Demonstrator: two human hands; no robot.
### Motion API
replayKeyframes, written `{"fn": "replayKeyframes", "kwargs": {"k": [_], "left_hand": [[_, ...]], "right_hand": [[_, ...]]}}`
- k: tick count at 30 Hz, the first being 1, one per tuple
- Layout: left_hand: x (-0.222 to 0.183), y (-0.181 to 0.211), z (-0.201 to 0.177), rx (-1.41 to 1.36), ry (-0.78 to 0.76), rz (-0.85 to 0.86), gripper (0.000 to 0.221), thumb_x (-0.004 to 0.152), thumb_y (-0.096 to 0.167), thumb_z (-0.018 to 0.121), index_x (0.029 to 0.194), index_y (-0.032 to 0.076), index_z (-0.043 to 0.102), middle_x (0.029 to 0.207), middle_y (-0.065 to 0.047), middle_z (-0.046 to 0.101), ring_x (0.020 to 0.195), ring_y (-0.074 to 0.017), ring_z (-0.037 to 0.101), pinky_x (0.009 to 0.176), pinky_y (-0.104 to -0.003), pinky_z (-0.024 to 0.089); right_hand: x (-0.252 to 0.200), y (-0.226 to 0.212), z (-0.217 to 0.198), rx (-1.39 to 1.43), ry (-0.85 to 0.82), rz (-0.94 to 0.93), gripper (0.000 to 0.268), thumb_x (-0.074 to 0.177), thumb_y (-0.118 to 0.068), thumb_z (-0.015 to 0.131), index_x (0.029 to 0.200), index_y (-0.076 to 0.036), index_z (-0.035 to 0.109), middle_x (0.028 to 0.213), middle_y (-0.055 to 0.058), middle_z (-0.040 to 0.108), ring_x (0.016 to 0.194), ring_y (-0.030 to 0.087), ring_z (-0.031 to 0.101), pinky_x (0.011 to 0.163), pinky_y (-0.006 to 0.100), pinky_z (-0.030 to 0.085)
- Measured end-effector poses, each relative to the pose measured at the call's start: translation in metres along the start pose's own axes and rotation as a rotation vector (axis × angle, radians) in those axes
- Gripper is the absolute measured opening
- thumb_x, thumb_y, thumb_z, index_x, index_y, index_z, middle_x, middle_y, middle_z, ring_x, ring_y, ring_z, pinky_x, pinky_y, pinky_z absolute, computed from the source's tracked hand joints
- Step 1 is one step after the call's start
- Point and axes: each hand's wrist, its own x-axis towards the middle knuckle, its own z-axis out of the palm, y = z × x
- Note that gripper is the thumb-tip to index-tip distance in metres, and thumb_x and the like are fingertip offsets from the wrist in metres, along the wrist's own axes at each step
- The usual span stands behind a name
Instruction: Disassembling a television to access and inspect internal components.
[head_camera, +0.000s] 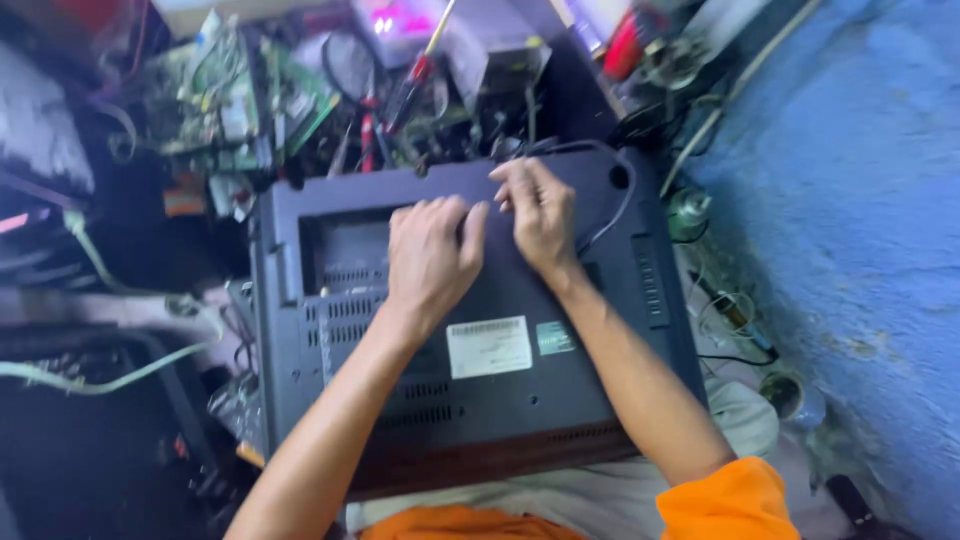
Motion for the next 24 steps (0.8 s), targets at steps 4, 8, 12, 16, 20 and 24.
{"fn": "replayKeyframes", "kwargs": {"k": [4, 8, 12, 16, 20, 24], "left_hand": [[0.032, 0.0, 0.002, -0.003, 0.139, 0.059, 0.035, 0.105, 0.042, 0.048, 0.085, 0.017, 0.063, 0.073, -0.002, 0.064, 0.081, -0.0279, 0.069, 0.084, -0.042, 0.044], [0.025, -0.015, 0.024, 0.053, 0.333, 0.331, 0.027, 0.101, 0.036, 0.056, 0.109, 0.013, 0.066, 0.1, -0.005, 0.061, 0.106, -0.0281, 0.061, 0.102, -0.046, 0.038], [0.028, -0.003, 0.013, -0.01, 0.155, 0.252, 0.022, 0.098, 0.02, 0.061, 0.111, 0.002, 0.064, 0.112, -0.013, 0.061, 0.105, -0.0302, 0.056, 0.104, -0.044, 0.035], [0.026, -0.004, 0.016, 0.0, 0.182, 0.258, 0.026, 0.1, 0.026, 0.064, 0.108, 0.002, 0.063, 0.111, -0.014, 0.059, 0.103, -0.0309, 0.054, 0.101, -0.045, 0.036], [0.017, 0.015, 0.004, -0.077, 0.165, 0.19, 0.032, 0.1, 0.029, 0.061, 0.116, 0.001, 0.064, 0.121, -0.015, 0.058, 0.116, -0.0332, 0.052, 0.105, -0.047, 0.034], [0.003, 0.013, 0.011, -0.135, 0.134, 0.228, 0.04, 0.097, 0.028, 0.061, 0.127, 0.002, 0.062, 0.128, -0.016, 0.058, 0.126, -0.0333, 0.05, 0.113, -0.049, 0.032]], "right_hand": [[0.003, 0.002, -0.001, 0.077, 0.048, 0.014, 0.044, 0.112, -0.035, 0.044, 0.097, -0.006, 0.073, 0.07, 0.01, 0.065, 0.063, 0.016, 0.064, 0.066, 0.029, 0.056], [0.007, 0.005, -0.003, 0.15, 0.104, 0.031, 0.051, 0.112, -0.038, 0.039, 0.096, -0.003, 0.073, 0.071, 0.01, 0.063, 0.063, 0.016, 0.063, 0.066, 0.026, 0.055], [0.005, -0.004, -0.01, 0.339, -0.024, 0.174, 0.047, 0.109, -0.038, 0.039, 0.104, -0.002, 0.068, 0.083, 0.003, 0.062, 0.074, 0.01, 0.053, 0.073, 0.024, 0.048], [0.004, -0.009, -0.01, 0.275, -0.041, 0.153, 0.049, 0.109, -0.041, 0.038, 0.105, -0.002, 0.067, 0.082, 0.003, 0.061, 0.074, 0.01, 0.054, 0.074, 0.023, 0.048], [0.006, -0.009, -0.009, 0.23, -0.009, 0.141, 0.048, 0.108, -0.041, 0.039, 0.103, -0.003, 0.069, 0.084, 0.002, 0.062, 0.078, 0.008, 0.057, 0.076, 0.022, 0.049], [0.004, -0.008, -0.01, 0.282, -0.009, 0.154, 0.049, 0.108, -0.041, 0.04, 0.103, -0.002, 0.068, 0.08, 0.003, 0.06, 0.072, 0.011, 0.053, 0.072, 0.023, 0.048]]}}
